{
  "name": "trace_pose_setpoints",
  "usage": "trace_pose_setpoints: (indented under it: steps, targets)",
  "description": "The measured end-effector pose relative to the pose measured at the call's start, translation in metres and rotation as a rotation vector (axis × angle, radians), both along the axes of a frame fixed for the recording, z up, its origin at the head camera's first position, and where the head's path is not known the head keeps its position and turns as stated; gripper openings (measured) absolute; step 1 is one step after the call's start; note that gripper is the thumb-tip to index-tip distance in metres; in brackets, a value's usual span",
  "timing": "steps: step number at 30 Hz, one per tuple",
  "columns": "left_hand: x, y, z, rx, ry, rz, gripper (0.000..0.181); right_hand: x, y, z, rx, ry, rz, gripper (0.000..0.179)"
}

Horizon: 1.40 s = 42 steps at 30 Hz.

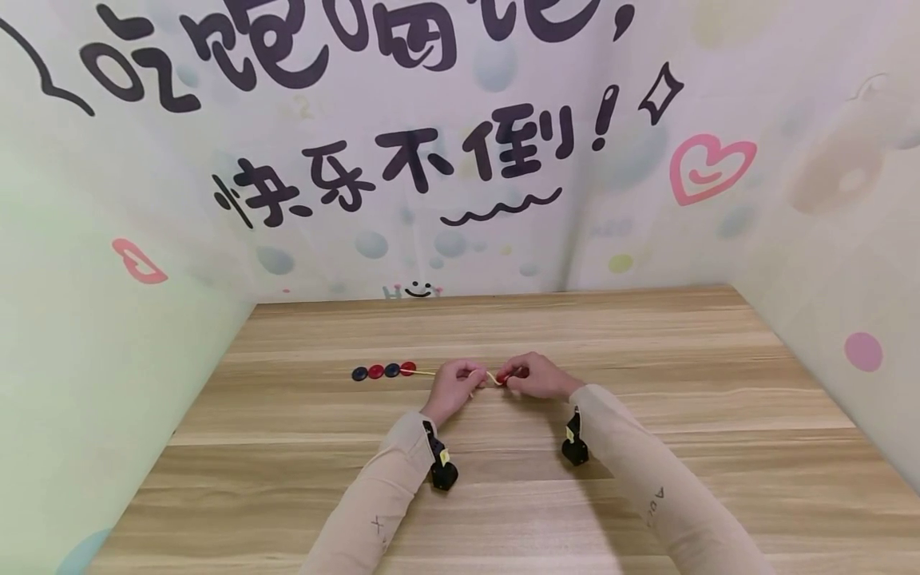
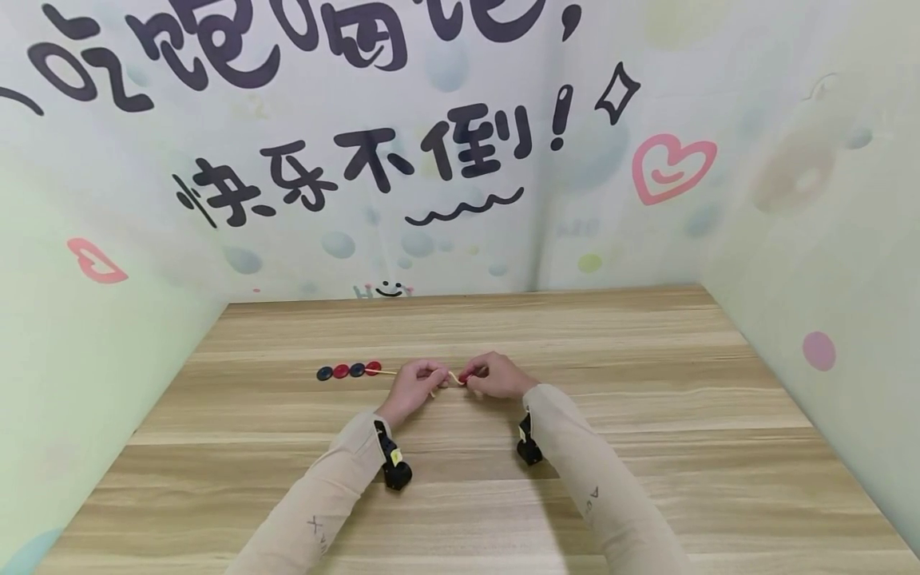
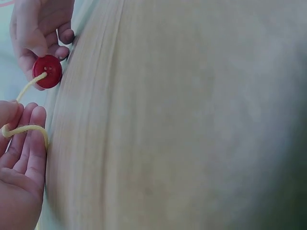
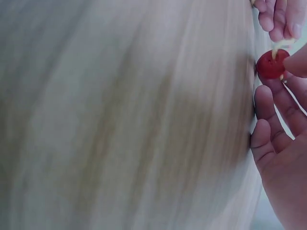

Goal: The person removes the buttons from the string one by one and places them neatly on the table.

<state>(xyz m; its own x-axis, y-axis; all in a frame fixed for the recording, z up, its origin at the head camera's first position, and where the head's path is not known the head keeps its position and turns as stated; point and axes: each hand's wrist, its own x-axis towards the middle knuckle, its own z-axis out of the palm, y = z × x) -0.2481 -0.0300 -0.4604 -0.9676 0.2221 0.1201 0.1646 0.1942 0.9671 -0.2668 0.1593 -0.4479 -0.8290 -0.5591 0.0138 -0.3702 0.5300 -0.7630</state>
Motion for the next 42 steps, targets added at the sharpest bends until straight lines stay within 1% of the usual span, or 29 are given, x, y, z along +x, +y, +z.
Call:
trace_pose_setpoints:
  steps: [3,6,14,15,16,18,22,23,26,28,33,37,40,42]
  targets:
    - [0.0,0.0,-0.001,-0.02,-0.002,0.009,0.016,0.001,-0.001,-0.001,0.007,-0.024,-0.021,0.02]
    - [0.0,0.001,-0.002,-0.043,-0.01,0.027,0.015,0.002,-0.001,-0.001,-0.011,-0.028,-0.027,0.018]
    - [0.003,0.003,-0.002,-0.013,-0.012,0.03,0.015,0.005,-0.006,-0.002,-0.078,-0.051,-0.01,0.016]
    - [0.003,0.003,-0.002,-0.007,-0.019,0.033,0.015,0.005,-0.007,-0.002,-0.082,-0.05,-0.003,0.016]
    - [0.006,0.003,0.001,-0.004,-0.02,0.032,0.016,0.005,-0.008,-0.002,-0.085,-0.048,0.003,0.016]
    - [0.005,0.003,0.001,0.008,-0.024,0.034,0.016,0.005,-0.009,-0.003,-0.088,-0.035,0.012,0.016]
    - [0.003,0.004,0.0,-0.001,-0.013,0.049,0.016,0.007,-0.013,0.0,-0.101,-0.011,0.034,0.017]
    - [0.001,0.004,-0.003,-0.004,-0.013,0.056,0.015,0.008,-0.014,0.0,-0.098,-0.004,0.037,0.016]
    - [0.001,0.004,-0.002,-0.016,-0.01,0.067,0.015,0.009,-0.016,0.001,-0.085,0.023,0.04,0.014]
    - [0.002,0.005,-0.001,-0.008,-0.025,0.072,0.015,0.009,-0.017,0.001,-0.068,0.045,0.031,0.011]
    - [0.003,0.003,0.002,0.046,-0.059,0.072,0.017,0.007,-0.017,0.001,-0.029,0.067,-0.012,0.006]
    - [0.002,0.0,0.002,0.076,-0.064,0.064,0.02,0.006,-0.014,0.001,0.013,0.087,-0.044,0.005]
    - [0.001,-0.002,0.002,0.061,-0.05,0.063,0.02,0.006,-0.011,0.001,0.034,0.094,-0.059,0.005]
    - [0.001,-0.003,0.002,0.029,-0.047,0.081,0.02,0.006,-0.011,0.001,0.038,0.085,-0.073,0.004]
